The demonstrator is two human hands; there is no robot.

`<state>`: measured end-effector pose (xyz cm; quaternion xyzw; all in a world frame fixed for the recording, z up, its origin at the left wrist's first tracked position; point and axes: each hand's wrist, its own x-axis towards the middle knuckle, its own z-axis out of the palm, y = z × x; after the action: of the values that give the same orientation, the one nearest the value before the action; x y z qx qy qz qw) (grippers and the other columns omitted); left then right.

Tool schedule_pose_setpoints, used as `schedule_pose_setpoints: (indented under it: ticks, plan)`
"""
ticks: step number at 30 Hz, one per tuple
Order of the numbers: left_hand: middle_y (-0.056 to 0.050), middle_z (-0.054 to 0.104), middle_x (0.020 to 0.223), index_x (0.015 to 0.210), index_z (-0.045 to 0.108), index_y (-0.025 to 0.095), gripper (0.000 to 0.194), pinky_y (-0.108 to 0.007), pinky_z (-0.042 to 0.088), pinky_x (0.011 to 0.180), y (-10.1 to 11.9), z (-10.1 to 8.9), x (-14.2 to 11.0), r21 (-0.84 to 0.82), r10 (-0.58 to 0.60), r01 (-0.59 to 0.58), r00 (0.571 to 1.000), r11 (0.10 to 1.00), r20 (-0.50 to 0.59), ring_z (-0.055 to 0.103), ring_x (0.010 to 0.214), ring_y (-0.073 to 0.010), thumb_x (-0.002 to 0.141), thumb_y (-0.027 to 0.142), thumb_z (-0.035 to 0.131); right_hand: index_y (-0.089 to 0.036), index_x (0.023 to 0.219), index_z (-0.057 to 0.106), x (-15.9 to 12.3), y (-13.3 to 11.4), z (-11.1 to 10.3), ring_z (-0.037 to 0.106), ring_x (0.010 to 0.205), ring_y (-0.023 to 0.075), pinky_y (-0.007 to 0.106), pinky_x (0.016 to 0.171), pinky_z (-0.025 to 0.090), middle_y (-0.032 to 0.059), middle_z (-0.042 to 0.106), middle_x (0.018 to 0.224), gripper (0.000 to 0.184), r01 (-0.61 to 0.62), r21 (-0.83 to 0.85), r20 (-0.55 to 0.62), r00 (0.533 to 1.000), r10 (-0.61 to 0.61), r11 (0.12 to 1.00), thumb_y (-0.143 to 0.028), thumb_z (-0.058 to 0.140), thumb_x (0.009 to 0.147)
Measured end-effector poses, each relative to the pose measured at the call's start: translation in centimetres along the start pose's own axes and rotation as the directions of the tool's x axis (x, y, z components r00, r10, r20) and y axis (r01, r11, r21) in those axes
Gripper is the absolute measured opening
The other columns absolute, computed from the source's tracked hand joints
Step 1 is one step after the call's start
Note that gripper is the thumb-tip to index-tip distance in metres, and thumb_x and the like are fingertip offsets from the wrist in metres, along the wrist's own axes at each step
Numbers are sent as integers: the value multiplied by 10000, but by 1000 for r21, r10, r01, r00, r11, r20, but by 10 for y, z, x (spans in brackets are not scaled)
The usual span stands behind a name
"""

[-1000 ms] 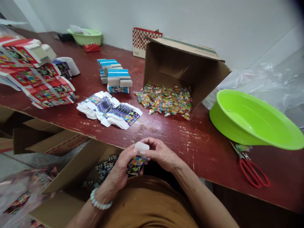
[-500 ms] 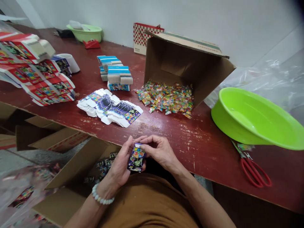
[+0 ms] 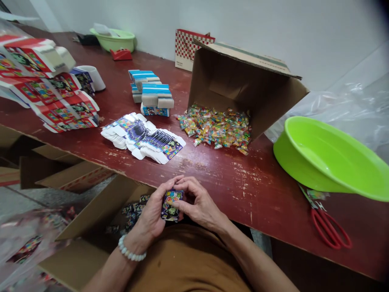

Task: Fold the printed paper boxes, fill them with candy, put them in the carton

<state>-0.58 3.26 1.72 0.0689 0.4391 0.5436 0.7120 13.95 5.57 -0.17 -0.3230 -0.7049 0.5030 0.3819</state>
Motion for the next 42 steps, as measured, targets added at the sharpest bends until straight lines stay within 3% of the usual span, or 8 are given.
schedule_pose_setpoints:
  ticks: [3,9,16,22,26,31,35,42]
  plan:
    - [-37,732,782,1218,599,155,376,-269,533,400,6,-16,-3,55,20,-23,999,998,42,664,492,-173,853,246,588,-231,1076,664,24,7,-3,611,998,174,311,860,509,53,613,1117,273,-70,-24,84,994,72,997,-328,729,828]
    - [2,706,686,1142,615,187,464,-279,506,442,10,-95,-4,345,227,-142,948,928,-222,623,451,-170,756,437,677,-148,1334,497,114,31,-18,603,1023,231,380,904,493,141,531,1235,555,-273,-494,-279,949,147,825,-356,672,849]
    - [-127,644,1307,1194,619,200,634,-508,307,1151,9,-179,12,776,485,-41,801,630,-351,526,1299,-354,749,651,597,-157,1184,551,151,35,-13,592,1115,352,488,924,467,175,499,1260,584,-468,-646,-338,884,323,603,-569,678,790]
    - [-105,672,1197,1177,600,229,513,-467,424,1071,27,-129,5,840,727,-311,673,444,-135,611,1156,-310,771,541,641,-187,957,586,142,44,-20,598,936,225,351,816,472,76,590,1064,400,-418,-124,-516,802,302,900,-401,758,667]
    - [-104,635,1287,1237,602,221,507,-451,364,1111,44,-82,1,859,806,-455,586,236,89,579,1189,-297,810,489,655,-188,854,580,112,31,-39,469,548,106,234,536,387,-33,553,686,294,-350,55,-390,855,343,935,-463,640,768]
    - [-140,718,1146,1187,660,176,575,-381,518,882,43,-33,-1,545,195,-351,926,761,323,663,1048,-305,775,576,684,-191,844,609,66,-6,-49,433,528,73,201,505,348,-47,570,667,364,-255,367,13,963,270,895,-463,792,688]
    - [-131,751,910,1035,719,126,559,-349,560,714,21,-13,-4,428,-291,43,795,903,533,732,786,-272,678,548,794,-184,864,626,49,-20,-42,555,694,105,233,666,455,-10,639,802,338,-266,457,152,964,220,849,-434,805,725]
    - [-59,727,682,825,705,122,330,-247,543,549,15,-2,-8,410,-134,-59,894,910,427,700,540,-174,681,381,851,-200,981,655,42,-25,-38,576,728,97,226,693,466,-2,661,895,308,-237,515,107,971,212,824,-396,776,777]
